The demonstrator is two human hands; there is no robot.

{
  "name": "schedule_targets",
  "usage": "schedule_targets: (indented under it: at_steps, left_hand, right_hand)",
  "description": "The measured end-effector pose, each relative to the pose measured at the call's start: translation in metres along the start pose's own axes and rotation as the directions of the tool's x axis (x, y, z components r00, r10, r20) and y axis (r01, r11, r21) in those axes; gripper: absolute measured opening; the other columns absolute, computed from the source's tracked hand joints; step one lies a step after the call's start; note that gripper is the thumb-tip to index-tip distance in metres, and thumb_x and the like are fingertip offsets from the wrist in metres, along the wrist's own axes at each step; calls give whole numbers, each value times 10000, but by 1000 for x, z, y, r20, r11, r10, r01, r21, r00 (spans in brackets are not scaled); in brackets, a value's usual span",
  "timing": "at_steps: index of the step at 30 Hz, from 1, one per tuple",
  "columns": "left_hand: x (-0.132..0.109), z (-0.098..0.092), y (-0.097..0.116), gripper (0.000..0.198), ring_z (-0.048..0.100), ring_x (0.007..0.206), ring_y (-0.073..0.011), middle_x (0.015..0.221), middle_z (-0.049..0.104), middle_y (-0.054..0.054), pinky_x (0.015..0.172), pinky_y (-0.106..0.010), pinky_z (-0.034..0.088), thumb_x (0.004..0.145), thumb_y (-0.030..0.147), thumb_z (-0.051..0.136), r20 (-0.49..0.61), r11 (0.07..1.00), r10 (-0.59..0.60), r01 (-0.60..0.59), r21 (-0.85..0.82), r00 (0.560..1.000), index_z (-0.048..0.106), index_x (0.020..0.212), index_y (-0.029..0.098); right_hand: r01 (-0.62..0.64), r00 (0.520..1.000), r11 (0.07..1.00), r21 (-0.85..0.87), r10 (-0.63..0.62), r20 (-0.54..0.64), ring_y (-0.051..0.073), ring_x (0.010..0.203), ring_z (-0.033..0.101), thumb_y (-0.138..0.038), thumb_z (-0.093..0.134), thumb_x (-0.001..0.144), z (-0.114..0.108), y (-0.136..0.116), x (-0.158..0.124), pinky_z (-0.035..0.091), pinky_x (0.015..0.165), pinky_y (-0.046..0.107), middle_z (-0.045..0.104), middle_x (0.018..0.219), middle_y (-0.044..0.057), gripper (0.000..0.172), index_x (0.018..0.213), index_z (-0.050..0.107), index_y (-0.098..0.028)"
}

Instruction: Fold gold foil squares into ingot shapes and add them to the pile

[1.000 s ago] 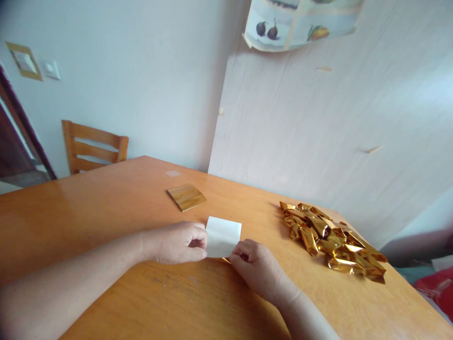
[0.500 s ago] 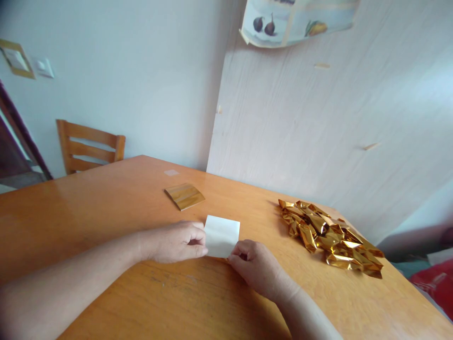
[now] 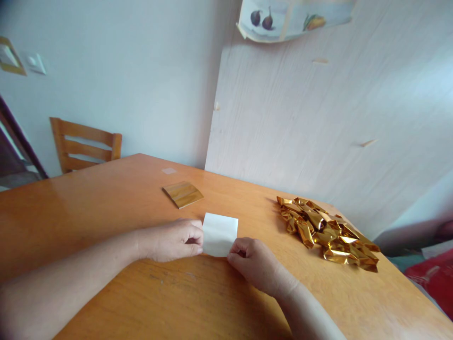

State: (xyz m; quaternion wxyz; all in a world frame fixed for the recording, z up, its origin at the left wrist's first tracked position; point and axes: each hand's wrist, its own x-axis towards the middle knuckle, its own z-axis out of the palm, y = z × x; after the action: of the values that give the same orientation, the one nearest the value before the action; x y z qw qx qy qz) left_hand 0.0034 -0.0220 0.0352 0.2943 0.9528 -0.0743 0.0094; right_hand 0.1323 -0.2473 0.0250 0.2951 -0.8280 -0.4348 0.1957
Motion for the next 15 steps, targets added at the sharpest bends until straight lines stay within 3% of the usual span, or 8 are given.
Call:
schedule_targets:
  at_steps: [6,15]
  left_hand:
    - [1,1,1,198,544,757,-138,876,603,-8,650,-243,377,850,251,565,-1,1000,-10,10,11,1000,572,667,179]
    - [4,7,0,194,535,731,-134,845,598,-7,629,-254,363,817,194,553,-40,1000,6,-5,31,999,512,628,179]
  right_hand:
    - [-3,1000,999,53,2,29,125,592,488,-257,558,825,0,3,0,342,531,229,556,616,-40,150,692,604,-205]
    - [7,1000,1000,-12,-7,-12,123,607,479,-277,540,854,3,4,0,327,539,233,550,632,-33,209,660,560,-200]
